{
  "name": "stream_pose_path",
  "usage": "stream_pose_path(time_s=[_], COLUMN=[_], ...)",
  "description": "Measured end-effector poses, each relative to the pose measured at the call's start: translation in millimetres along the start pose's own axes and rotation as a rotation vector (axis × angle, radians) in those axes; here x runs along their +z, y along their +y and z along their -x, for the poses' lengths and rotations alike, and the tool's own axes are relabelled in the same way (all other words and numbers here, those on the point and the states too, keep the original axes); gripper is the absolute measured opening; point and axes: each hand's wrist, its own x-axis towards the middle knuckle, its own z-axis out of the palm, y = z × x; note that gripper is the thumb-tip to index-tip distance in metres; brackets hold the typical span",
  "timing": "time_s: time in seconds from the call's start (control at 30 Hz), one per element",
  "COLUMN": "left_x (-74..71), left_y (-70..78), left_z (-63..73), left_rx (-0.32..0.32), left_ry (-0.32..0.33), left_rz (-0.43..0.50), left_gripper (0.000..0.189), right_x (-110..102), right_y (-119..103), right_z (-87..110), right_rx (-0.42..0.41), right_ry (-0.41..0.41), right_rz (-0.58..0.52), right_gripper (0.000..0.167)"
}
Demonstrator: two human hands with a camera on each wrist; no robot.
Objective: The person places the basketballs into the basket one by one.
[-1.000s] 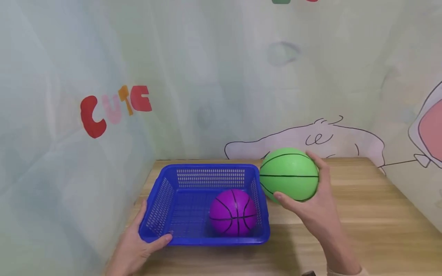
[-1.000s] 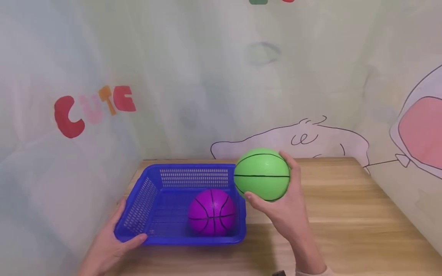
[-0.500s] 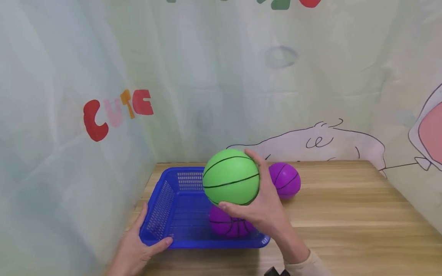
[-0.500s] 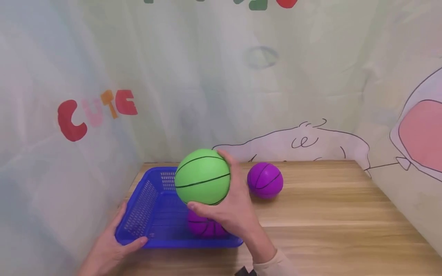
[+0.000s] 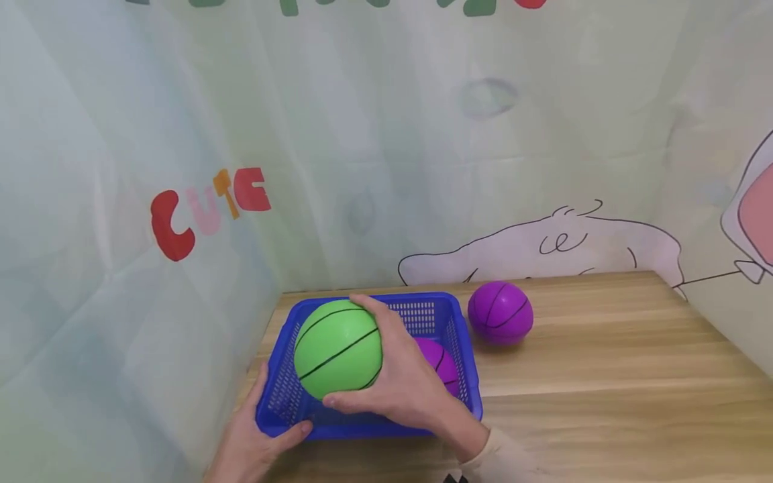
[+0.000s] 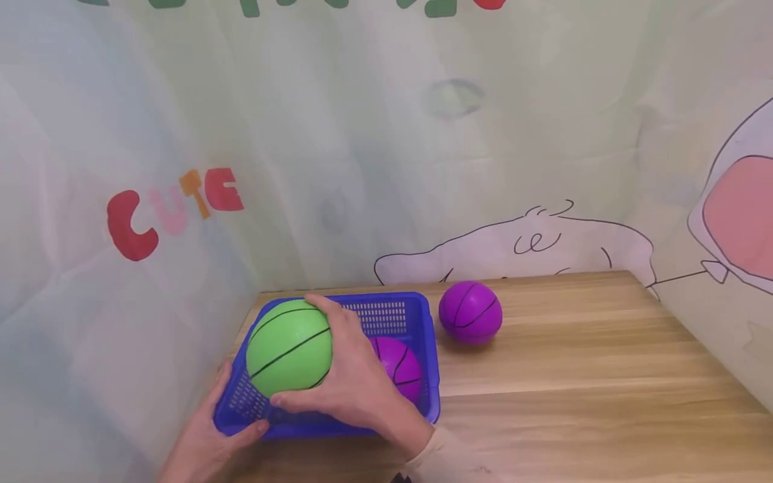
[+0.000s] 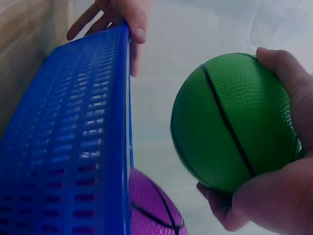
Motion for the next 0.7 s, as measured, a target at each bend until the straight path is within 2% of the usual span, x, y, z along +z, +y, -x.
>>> stream_pose_path(time_s=[0.17,0.37,0.47,0.7], left_x=[-4.1,-3.2,-4.5,-4.6], left_y=[-0.1,-1.3,0.3,3.6], left_z=[0.6,4.8,5.5,5.6], left_rx=[-0.052,-0.03,-0.015,-0.011], left_ry=[-0.027,-0.03,-0.019,-0.01], left_rz=[-0.01,0.033,0.017,-0.012], left_gripper=[0.138,0.139,0.139,0.138], right_x=[13,22,27,40], right_y=[-2,-1,0,6], right_z=[-4.5,-0.5,-2.8,-7.6], right_rx=[0.001,0.042,0.045,0.063], right_ry=[-0.03,-0.062,-0.054,-0.039], right_rz=[0.078,0.178,0.219,0.366], right_gripper=[0.127,0.125,0.122,0.103])
